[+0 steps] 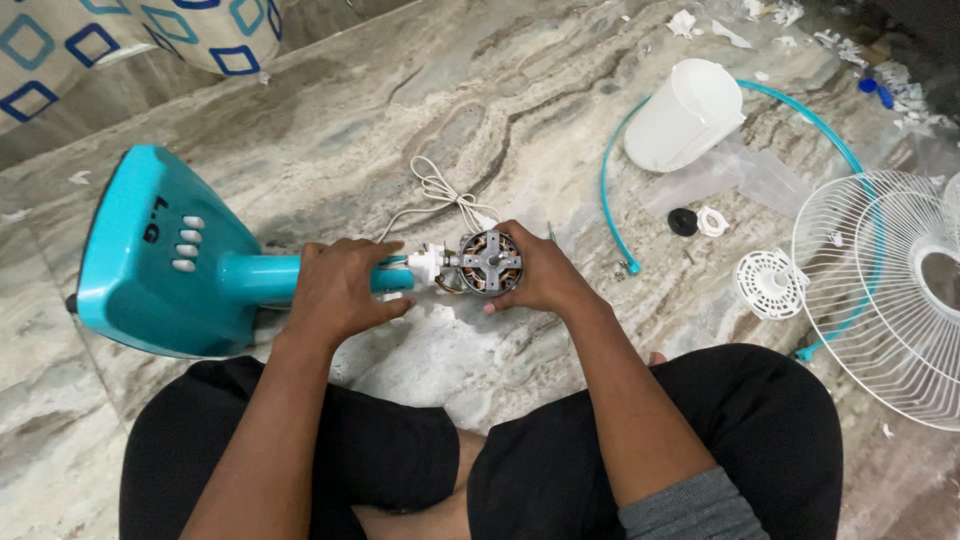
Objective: The person assembles a small electric fan by attaching the motor housing to the base, inserting the motor, and securing the rear grille with a screwdriver. They handle the motor, housing, and screws while seated on the floor.
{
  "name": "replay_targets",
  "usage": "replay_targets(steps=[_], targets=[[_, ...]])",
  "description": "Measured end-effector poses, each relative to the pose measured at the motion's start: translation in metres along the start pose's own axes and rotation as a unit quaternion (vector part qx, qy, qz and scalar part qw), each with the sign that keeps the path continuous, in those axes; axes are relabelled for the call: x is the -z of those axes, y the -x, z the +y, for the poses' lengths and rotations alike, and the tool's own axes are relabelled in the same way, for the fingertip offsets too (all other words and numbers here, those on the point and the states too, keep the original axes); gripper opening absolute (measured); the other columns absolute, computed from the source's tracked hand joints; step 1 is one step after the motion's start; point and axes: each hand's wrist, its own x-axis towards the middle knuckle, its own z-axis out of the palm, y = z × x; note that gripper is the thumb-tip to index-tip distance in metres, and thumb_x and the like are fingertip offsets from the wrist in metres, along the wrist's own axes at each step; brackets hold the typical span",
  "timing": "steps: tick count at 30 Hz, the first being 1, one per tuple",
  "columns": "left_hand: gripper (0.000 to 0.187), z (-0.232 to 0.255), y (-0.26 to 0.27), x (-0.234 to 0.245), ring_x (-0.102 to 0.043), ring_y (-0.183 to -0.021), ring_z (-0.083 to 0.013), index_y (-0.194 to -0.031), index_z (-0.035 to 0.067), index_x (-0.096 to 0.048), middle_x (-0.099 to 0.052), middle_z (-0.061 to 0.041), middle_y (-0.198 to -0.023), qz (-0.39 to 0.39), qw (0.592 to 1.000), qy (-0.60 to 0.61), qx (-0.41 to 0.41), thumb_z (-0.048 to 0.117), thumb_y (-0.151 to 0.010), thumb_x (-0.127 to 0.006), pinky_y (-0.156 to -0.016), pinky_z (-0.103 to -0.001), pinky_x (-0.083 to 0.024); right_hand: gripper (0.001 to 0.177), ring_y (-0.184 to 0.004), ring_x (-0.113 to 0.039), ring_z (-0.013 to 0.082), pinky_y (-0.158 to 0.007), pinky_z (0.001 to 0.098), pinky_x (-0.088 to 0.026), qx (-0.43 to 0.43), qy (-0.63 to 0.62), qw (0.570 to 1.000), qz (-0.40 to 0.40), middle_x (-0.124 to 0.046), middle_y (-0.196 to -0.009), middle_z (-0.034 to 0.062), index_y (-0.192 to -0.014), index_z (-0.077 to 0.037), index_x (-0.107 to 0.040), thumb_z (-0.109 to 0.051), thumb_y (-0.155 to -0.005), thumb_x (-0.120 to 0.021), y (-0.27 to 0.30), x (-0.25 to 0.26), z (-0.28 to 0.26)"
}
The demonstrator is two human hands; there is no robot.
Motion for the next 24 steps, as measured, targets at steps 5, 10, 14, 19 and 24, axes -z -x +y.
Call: replay_targets(steps=[5,10,14,19,24], targets=[[0.086,0.01,-0.003,-0.009,-0.067,-0.109,-0.0311,-0.136,0.013,-0.065,-0.072,-0.015,-0.121,0.104,0.978,0.134,-0.12,0.047,-0.061,-0.091,-0.093,-0.045,-0.044,0.106,-0.12,-0.067,0.0288,-0.101,0.0376,-0.052,0.011,-0.02,1.0,0.0,-0.073,-0.124,0.0128,-0.136,-0.014,-0.05,-0.025,-0.044,-0.102,0.001,0.002,0.001],[0.069,0.016,-0.011,-0.015,-0.07,-0.1,-0.0296,-0.131,0.017,-0.069,-0.076,-0.011,-0.114,0.13,0.972,0.135,-0.139,0.045,-0.07,-0.087,-0.088,-0.045,-0.046,0.108,-0.12,-0.067,0.03,-0.101,0.0383,-0.053,-0.006,-0.021,1.0,-0.009,-0.072,-0.123,0.0136,-0.137,-0.014,-0.047,-0.025,-0.044,-0.102,-0.001,0.003,0.001],[0.066,0.017,-0.014,-0.013,-0.071,-0.092,-0.029,-0.13,0.019,-0.07,-0.077,-0.009,-0.099,0.109,0.979,0.127,-0.116,0.046,-0.071,-0.086,-0.085,-0.044,-0.046,0.115,-0.12,-0.066,0.0322,-0.101,0.0398,-0.052,-0.046,-0.003,0.999,-0.026,-0.071,-0.123,0.0163,-0.145,-0.017,-0.041,-0.021,-0.046,-0.101,-0.002,0.004,-0.001],[0.065,0.019,-0.014,-0.01,-0.07,-0.087,-0.0285,-0.126,0.019,-0.071,-0.077,-0.009,-0.093,0.104,0.98,0.127,-0.109,0.046,-0.069,-0.085,-0.082,-0.045,-0.045,0.12,-0.121,-0.062,0.0348,-0.099,0.0411,-0.051,0.03,0.024,0.999,-0.025,-0.062,-0.134,0.0203,-0.149,-0.013,-0.037,-0.014,-0.048,-0.101,0.002,0.024,-0.003],[0.064,0.019,-0.015,-0.008,-0.07,-0.085,-0.0286,-0.127,0.02,-0.072,-0.077,-0.008,-0.09,0.106,0.979,0.133,-0.11,0.045,-0.07,-0.085,-0.081,-0.044,-0.046,0.097,-0.117,-0.067,0.0296,-0.097,0.0398,-0.055,-0.035,0.094,0.992,-0.071,-0.067,-0.132,0.0153,-0.148,-0.017,-0.047,-0.016,-0.063,-0.094,0.007,0.06,-0.015]])
